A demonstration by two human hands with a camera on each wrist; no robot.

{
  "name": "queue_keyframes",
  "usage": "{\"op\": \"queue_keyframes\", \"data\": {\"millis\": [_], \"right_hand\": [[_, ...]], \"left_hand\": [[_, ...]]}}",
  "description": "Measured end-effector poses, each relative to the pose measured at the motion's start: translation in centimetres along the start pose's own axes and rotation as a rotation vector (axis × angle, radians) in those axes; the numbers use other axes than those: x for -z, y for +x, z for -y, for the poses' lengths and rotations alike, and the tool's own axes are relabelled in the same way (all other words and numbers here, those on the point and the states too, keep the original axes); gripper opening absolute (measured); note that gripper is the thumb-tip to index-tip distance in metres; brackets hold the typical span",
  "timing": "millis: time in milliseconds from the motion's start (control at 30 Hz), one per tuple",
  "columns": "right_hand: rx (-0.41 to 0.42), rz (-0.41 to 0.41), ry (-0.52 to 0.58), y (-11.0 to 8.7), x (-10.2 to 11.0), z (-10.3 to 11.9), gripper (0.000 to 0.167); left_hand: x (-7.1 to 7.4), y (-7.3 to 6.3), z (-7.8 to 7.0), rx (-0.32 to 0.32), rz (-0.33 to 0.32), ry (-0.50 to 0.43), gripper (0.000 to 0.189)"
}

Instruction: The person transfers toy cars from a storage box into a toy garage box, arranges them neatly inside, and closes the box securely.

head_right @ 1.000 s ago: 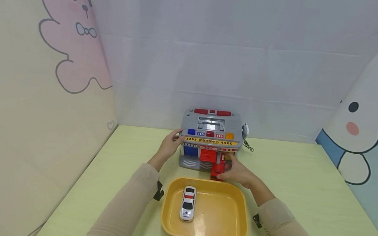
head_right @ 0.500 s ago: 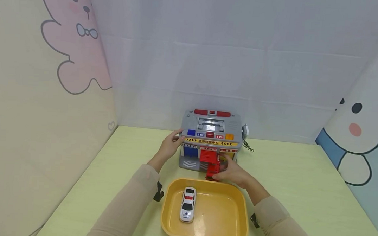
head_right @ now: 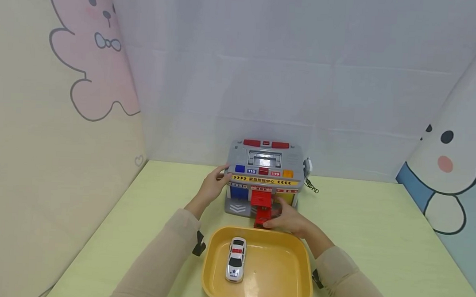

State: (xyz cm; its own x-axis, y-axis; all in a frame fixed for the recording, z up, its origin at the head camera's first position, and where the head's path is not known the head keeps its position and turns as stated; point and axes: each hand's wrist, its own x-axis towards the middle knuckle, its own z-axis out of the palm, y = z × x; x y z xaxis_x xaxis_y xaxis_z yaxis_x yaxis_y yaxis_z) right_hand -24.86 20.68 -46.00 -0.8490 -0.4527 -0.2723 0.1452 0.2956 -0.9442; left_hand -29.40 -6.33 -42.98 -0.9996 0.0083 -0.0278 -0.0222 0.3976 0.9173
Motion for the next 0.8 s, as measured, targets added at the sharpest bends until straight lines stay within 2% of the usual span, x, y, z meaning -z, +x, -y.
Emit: {"op": "queue_keyframes", "data": {"millis": [333, 500, 633, 800], "right_hand": [[0.006, -0.025, -0.030, 0.54, -0.50, 0.03, 0.101], [0.023, -0.026, -0.024, 0.53, -0.52, -0.09, 0.094], [0.040, -0.013, 0.008, 0.60, -0.43, -0.25, 0.086], [0.009, -0.014, 0.074, 0.65, -0.36, -0.33, 0.082]], "left_hand": [[-0.03, 0.02, 0.23, -0.008, -0.003, 0.001, 0.048], [-0.08, 0.11, 0.35, -0.011, -0.004, -0.003, 0.048], [-0.10, 0.20, 0.36, -0.009, 0.000, 0.000, 0.049], [-0.04, 0.25, 0.29, -0.010, 0.000, 0.005, 0.049]]}}
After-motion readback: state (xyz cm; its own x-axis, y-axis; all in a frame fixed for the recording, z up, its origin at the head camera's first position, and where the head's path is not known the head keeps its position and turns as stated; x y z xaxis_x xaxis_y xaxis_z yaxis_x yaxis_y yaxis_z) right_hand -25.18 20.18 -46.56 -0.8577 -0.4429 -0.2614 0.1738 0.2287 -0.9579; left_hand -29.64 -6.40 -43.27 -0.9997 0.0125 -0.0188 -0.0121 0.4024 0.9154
